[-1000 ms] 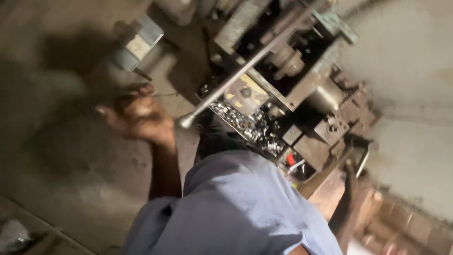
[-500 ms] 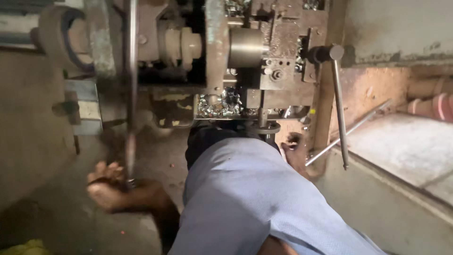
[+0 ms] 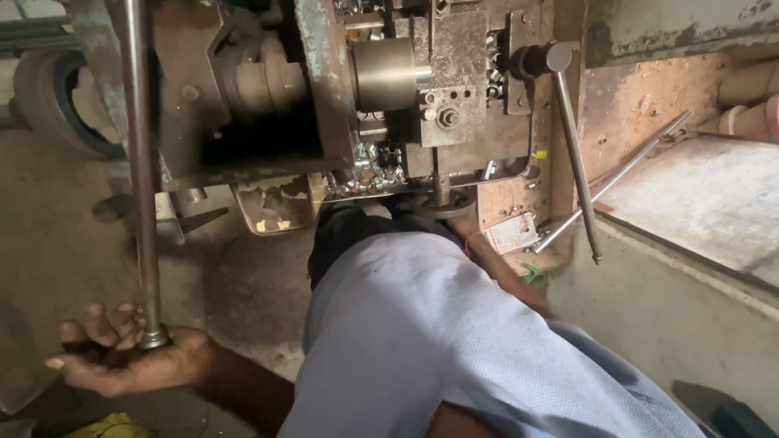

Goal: The person operates a manual metal forming machine by turning a long lever with the left hand and adjusting a small wheel with the right hand. Metal shavings accumulate on the machine bed as the workpiece is processed.

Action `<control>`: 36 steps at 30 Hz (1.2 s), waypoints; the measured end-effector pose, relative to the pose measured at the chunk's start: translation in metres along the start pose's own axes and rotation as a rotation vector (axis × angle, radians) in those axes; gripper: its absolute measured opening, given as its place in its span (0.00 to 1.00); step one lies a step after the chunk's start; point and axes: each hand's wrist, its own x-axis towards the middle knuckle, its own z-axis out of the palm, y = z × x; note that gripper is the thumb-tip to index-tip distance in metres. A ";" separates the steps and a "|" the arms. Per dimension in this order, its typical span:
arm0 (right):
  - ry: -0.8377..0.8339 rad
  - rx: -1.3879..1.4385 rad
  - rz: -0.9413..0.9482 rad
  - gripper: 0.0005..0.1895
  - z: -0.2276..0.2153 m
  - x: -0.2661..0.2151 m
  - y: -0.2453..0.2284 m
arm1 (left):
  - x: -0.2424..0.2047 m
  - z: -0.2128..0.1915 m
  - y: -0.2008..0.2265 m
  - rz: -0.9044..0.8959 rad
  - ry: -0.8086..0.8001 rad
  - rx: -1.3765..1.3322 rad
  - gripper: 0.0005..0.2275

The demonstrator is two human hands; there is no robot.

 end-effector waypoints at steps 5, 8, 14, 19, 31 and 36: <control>-0.105 0.274 -0.002 0.19 0.015 0.005 -0.011 | 0.019 0.011 0.015 0.534 -0.169 0.355 0.41; -0.182 0.567 -0.019 0.19 0.034 0.001 -0.020 | 0.025 0.001 -0.013 0.335 -0.001 0.062 0.41; -0.335 0.776 0.302 0.16 0.062 0.017 -0.054 | 0.019 -0.034 -0.077 0.378 -0.044 0.442 0.29; -0.130 0.107 0.081 0.17 0.048 0.014 -0.043 | 0.048 -0.040 -0.099 0.450 0.033 0.644 0.25; -0.061 -0.332 0.053 0.23 0.061 0.025 -0.037 | 0.100 -0.019 -0.104 -0.427 0.618 -0.358 0.17; -0.235 0.028 0.329 0.29 0.064 0.006 -0.041 | 0.098 -0.019 -0.099 -0.372 0.476 -0.293 0.18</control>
